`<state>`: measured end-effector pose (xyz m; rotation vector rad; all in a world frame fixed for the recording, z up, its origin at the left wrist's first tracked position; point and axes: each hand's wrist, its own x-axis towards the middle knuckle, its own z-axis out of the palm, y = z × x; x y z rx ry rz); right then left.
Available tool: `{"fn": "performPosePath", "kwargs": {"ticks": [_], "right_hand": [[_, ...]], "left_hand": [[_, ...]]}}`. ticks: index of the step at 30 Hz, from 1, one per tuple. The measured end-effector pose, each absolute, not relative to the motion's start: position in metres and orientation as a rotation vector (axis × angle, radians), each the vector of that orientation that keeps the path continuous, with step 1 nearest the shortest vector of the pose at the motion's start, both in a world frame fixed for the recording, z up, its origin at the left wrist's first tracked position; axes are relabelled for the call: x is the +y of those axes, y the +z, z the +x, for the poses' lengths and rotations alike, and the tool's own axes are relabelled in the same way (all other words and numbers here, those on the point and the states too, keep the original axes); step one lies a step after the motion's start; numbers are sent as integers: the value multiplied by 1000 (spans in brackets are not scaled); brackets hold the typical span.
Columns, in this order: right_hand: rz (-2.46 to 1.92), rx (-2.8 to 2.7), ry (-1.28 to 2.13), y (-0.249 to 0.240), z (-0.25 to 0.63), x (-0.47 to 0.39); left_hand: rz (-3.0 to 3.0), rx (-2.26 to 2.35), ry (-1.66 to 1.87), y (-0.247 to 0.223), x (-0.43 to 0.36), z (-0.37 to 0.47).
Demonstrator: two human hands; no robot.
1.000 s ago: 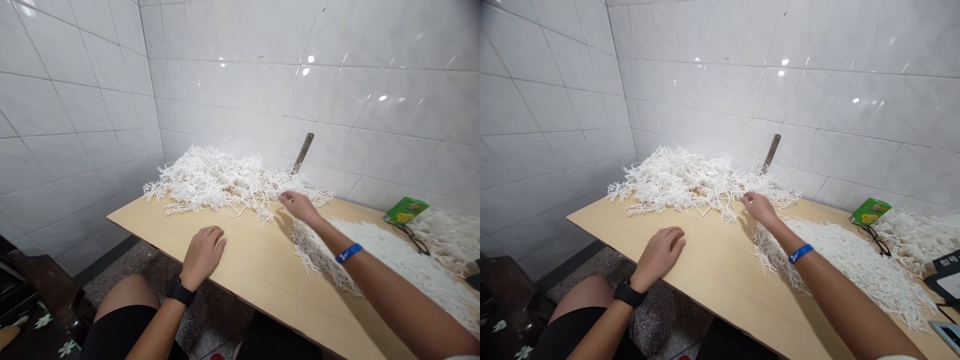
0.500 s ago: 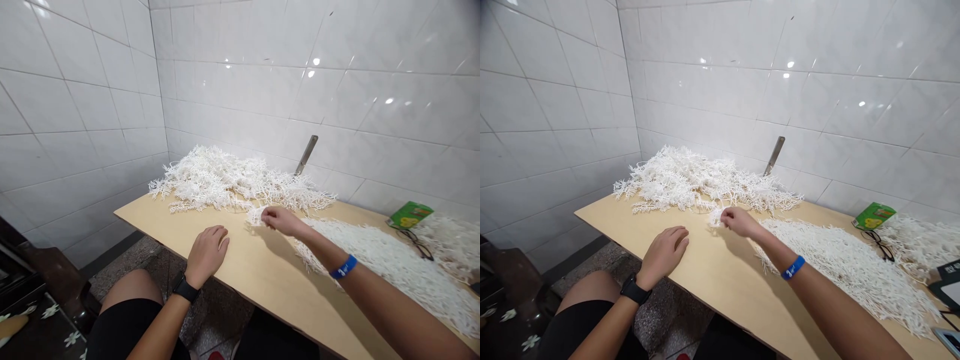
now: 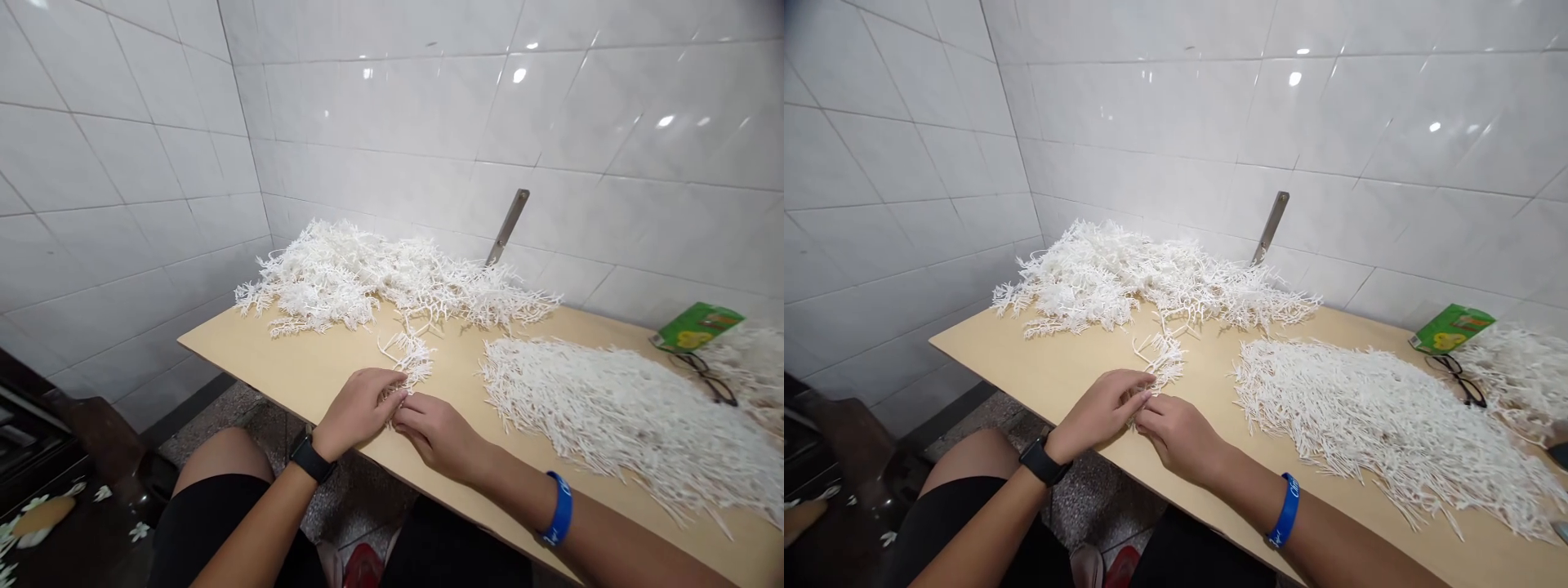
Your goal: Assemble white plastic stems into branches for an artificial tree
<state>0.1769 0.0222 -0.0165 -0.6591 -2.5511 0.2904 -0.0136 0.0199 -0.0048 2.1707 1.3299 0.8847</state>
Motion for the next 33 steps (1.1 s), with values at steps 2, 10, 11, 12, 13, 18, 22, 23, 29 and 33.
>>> {"fn": "performPosePath", "kwargs": {"ticks": [2,10,11,12,13,18,22,23,29,33], "right_hand": [[-680,-2553,304,-16,180,22],[-968,-2151,499,-15,188,31],[-987,-2151,495,-16,188,32],[-1003,-2155,492,-17,188,32],[-1019,-2156,490,-18,188,33],[-1085,-2099,474,-25,188,36],[-1035,-2169,495,-25,187,39],[-1010,-2186,504,-25,187,39],[-892,-2152,599,-21,184,35],[-854,-2118,625,-16,183,32]], "left_hand": [[2223,1372,872,-8,22,-13],[2217,1470,860,-12,20,-17],[2234,1467,846,-13,21,-17],[2249,1460,837,-13,22,-16],[2260,1454,834,-14,22,-16],[2198,1456,875,-16,24,-18],[2106,1469,862,-14,24,-20],[2094,1472,855,-13,24,-20],[1972,1473,913,-9,21,-20],[1761,1442,1006,-7,21,-23]]}}
